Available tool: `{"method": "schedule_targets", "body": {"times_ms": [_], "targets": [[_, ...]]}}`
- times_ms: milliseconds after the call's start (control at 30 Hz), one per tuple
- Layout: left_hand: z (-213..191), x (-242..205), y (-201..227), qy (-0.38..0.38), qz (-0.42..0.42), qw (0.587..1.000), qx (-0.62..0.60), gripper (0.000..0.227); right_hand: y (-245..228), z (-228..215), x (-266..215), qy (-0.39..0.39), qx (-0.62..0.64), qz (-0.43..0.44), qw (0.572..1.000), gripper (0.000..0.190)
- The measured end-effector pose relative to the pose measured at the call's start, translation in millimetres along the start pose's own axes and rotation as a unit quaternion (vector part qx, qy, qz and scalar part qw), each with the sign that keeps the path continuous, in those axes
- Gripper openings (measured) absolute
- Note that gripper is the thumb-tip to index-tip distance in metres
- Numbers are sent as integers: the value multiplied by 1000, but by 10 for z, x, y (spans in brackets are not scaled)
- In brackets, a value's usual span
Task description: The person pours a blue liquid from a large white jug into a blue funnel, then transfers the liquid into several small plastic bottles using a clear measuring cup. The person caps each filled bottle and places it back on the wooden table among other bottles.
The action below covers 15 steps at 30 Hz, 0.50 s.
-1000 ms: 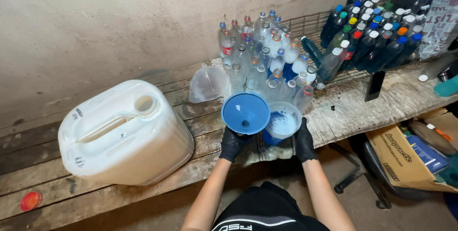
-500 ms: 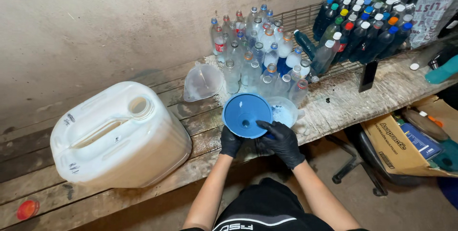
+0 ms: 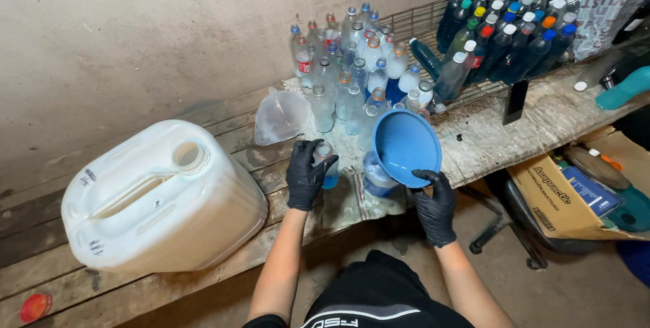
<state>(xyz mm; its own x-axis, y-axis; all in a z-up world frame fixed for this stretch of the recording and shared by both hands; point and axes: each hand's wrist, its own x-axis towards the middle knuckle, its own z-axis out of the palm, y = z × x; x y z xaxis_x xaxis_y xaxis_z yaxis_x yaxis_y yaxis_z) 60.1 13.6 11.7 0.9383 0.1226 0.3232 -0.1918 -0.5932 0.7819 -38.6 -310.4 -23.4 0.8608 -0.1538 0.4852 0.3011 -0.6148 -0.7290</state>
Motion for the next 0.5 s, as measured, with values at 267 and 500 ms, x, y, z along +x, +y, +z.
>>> {"method": "schedule_targets", "body": {"times_ms": [267, 500], "targets": [[-358, 650, 890, 54, 107, 992, -38, 54, 124, 188, -69, 2, 45, 64, 997, 33], [-21, 1313, 1308, 58, 191, 976, -88, 58, 256, 311, -100, -31, 15, 96, 995, 39]]}}
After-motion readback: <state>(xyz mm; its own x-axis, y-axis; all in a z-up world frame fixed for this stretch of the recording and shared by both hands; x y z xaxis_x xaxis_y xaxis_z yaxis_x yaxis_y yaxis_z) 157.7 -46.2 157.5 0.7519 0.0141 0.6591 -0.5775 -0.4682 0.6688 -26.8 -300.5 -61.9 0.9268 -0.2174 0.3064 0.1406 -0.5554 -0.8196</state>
